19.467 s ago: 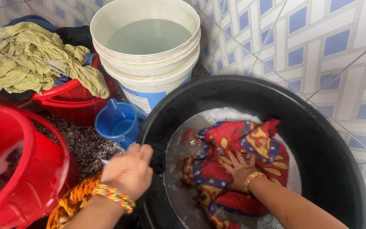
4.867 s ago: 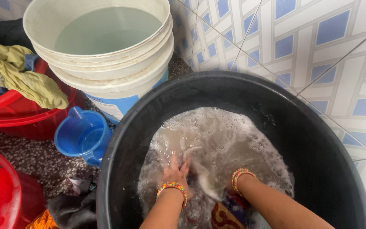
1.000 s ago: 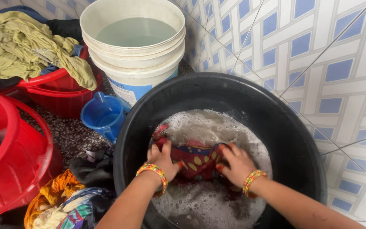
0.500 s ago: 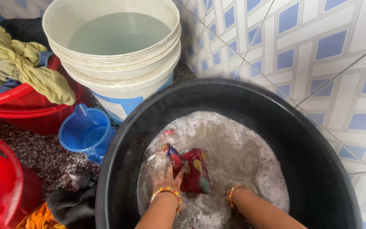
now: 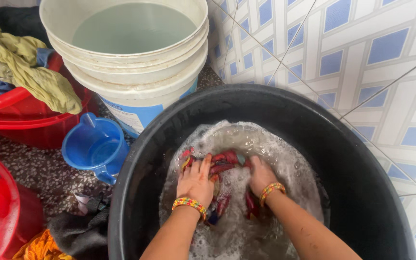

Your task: The person washes clothes by hand, soaking, scrubbing, and wringing out various garments in soapy water inside a bucket and a tub.

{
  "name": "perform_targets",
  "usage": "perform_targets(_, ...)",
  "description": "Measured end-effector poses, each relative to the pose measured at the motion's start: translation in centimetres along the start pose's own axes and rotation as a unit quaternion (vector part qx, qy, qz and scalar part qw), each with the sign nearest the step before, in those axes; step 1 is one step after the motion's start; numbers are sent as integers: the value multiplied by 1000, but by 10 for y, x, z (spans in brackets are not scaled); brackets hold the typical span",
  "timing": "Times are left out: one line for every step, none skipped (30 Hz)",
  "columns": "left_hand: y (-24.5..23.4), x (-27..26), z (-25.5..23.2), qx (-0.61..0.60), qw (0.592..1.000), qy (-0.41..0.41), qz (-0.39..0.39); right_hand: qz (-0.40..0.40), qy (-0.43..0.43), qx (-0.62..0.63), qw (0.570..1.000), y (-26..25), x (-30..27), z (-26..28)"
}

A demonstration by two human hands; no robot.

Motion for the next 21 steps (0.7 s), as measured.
perform_targets(8,-4,-1,36,998,21,47,-4,-2,0,1000,10,-8,-4)
perform_targets(10,-4,1,36,998,23,42,32,38,12,999,26,-17,-8)
perform_targets(23,-12,4,106,989,44,95,70,78,23,994,37,-34,-12)
perform_targets(38,-22,9,174,972,64,147,70,14,-26,997,40,-58,-3)
perform_targets(45,-28,14,174,972,66,142,67,-51,-77,993,37,-72,7)
perform_targets(55,-38,21,220,956,85,175,153,-68,-149,975,42,-89,10)
perform_targets(62,-43,24,267,935,104,207,236,-83,-220,943,47,-108,14)
perform_targets(61,-46,23,267,936,105,202,230,-84,-221,944,40,-112,23)
perform_targets(63,-58,27,265,922,92,265,250,-109,-246,930,37,-122,32)
perform_targets(61,-72,29,262,904,77,327,269,-134,-270,915,35,-130,40)
perform_targets(51,-77,25,264,907,78,321,262,-135,-271,916,28,-130,47)
perform_targets(37,-85,27,189,931,-9,312,298,-168,-297,892,26,-135,54)
perform_targets(21,-93,31,111,944,-95,297,332,-199,-322,864,22,-139,61)
perform_targets(5,-103,34,31,943,-178,279,324,-200,-324,866,8,-136,69)
perform_targets(-11,-116,37,-52,930,-259,257,327,-207,-326,862,-6,-138,79)
perform_targets(-27,-128,39,-135,904,-334,232,328,-220,-332,857,-26,-140,90)
perform_targets(-44,-137,37,-136,906,-332,225,328,-228,-334,854,-49,-144,101)
perform_targets(-65,-136,26,-49,953,-199,222,327,-233,-328,855,-74,-151,112)
perform_targets(-85,-132,11,42,975,-60,209,319,-235,-318,861,-104,-152,122)
perform_targets(-103,-128,5,43,978,-57,198,307,-239,-306,869,-135,-151,131)
perform_targets(-125,-123,-5,34,989,-34,138,287,-240,-288,882,-166,-152,137)
Point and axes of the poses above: each hand's wrist, its own x-axis towards the middle knuckle, its own y-axis out of the palm, z = x × y, the point moved 7 cm from there along x, towards the middle knuckle, and after that the axes turned 8 degrees about -z, right-handed, at the moved point
